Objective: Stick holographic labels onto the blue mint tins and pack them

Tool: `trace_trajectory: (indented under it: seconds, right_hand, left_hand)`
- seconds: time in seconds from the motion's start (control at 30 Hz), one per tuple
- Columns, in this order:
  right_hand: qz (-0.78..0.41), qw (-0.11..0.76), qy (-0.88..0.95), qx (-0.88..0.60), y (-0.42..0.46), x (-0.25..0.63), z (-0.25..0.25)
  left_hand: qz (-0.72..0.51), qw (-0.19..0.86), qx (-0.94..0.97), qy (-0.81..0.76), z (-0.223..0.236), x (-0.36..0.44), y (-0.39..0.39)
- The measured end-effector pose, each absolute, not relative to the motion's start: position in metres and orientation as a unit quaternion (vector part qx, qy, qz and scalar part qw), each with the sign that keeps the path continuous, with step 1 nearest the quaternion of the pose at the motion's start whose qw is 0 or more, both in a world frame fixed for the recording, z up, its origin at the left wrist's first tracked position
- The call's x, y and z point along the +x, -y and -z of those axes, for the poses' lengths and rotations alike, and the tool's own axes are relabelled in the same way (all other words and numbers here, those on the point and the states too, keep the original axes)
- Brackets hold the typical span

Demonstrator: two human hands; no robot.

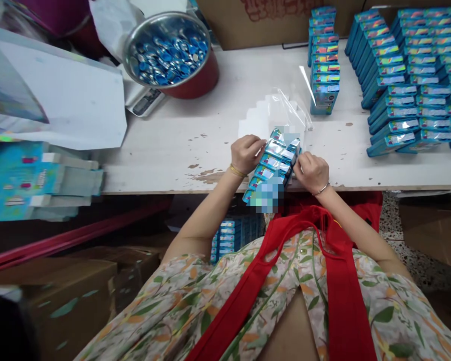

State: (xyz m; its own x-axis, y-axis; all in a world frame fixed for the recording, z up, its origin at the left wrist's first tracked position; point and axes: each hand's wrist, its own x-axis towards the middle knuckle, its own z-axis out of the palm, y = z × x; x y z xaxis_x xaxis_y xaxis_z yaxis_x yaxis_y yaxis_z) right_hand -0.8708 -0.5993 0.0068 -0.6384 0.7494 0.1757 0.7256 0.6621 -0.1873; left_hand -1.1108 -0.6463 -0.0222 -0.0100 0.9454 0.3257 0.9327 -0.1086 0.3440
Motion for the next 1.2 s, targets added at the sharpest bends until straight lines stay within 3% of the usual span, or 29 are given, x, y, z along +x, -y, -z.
trace_trajectory:
  seconds: [0.33, 0.57, 0.87, 1.2]
  right_hand:
    - [-0.083, 0.022, 0.848, -0.523, 0.600, -0.874, 0.014]
    - [-0.132, 0.010, 0.815, -0.564, 0.602, -0.882, 0.017]
    - [-0.222, 0.032, 0.802, -0.554, 0.584, -0.873, 0.015]
    - [-0.170, -0.049, 0.848, -0.500, 0.574, -0.872, 0.009]
  left_hand:
    - [-0.208, 0.135, 0.618, -0.746, 0.037, -1.095, 0.644]
    - [-0.309, 0.182, 0.554, -0.751, 0.044, -1.080, 0.650]
    - [-0.306, 0.174, 0.454, -0.818, 0.044, -1.032, 0.668]
    - [-0.232, 0.148, 0.552, -0.787, 0.048, -1.048, 0.676]
